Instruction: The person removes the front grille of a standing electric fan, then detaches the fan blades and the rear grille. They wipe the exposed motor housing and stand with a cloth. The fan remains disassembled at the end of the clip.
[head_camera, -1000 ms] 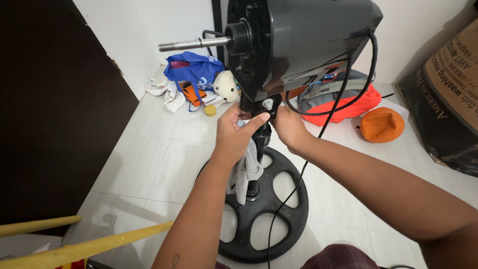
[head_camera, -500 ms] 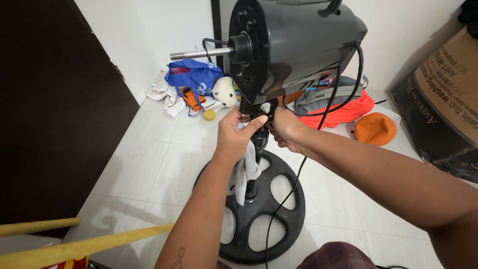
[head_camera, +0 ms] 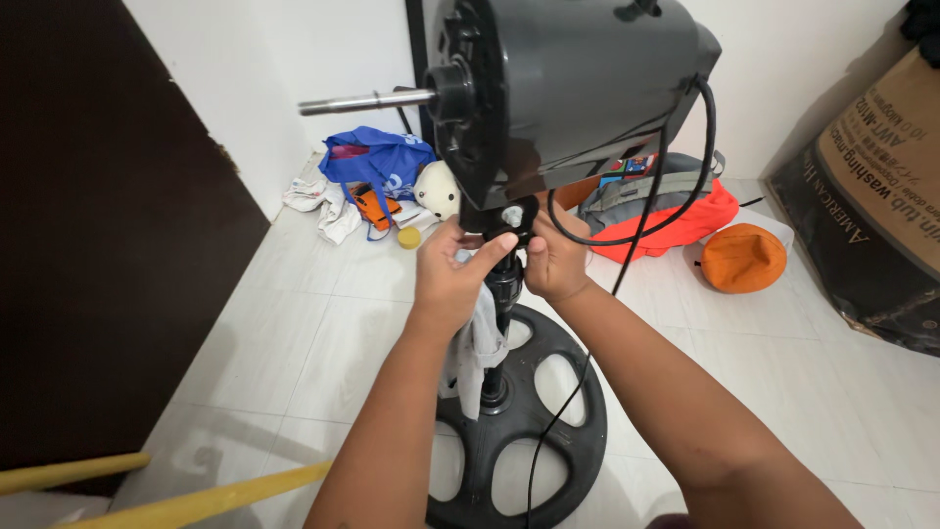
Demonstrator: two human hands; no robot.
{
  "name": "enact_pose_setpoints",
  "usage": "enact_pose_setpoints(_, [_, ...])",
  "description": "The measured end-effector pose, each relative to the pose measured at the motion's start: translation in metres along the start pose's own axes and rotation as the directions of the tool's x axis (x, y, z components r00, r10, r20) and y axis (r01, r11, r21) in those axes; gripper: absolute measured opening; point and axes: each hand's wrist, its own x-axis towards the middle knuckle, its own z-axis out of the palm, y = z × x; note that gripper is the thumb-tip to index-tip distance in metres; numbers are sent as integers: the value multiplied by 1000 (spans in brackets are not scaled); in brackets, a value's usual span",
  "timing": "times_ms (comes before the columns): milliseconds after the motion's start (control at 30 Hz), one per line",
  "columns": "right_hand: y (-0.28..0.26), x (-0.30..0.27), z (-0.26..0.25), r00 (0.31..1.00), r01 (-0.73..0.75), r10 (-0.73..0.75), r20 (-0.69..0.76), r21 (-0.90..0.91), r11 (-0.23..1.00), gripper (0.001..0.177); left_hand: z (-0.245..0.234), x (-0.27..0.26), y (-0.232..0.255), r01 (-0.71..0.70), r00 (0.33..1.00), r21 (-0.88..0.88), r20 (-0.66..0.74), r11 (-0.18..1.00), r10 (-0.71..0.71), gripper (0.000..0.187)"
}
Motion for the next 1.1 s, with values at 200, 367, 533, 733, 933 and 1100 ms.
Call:
enact_pose_setpoints(200, [6, -8, 8, 983, -183, 177, 59, 147, 972, 40, -3, 0, -2, 49, 999, -34, -8, 998, -49, 27])
enact_pose_setpoints(367, [17, -24, 13, 912, -409, 395, 110, 160, 899, 36, -2, -1, 0, 19, 1000, 34, -9, 999, -19, 26])
enact_pose_setpoints(533, [24, -33, 13, 884, -466, 445, 146, 195, 863, 37, -1, -1, 2, 37, 999, 27, -9, 999, -37, 27])
enact_pose_setpoints(733, [38, -48, 13, 734, -674, 644, 214, 119, 729, 38, 0, -2, 2, 70, 997, 17, -21, 997, -70, 27])
enact_pose_setpoints(933, [38, -42, 11, 447, -894, 850, 279, 159, 418, 40, 2, -4, 5, 93, 995, -33, -19, 995, -94, 27])
enact_pose_setpoints(1100, [19, -15, 5, 46, -998, 938, 344, 47, 32, 41, 4, -6, 4, 57, 998, -53, -18, 997, -58, 27])
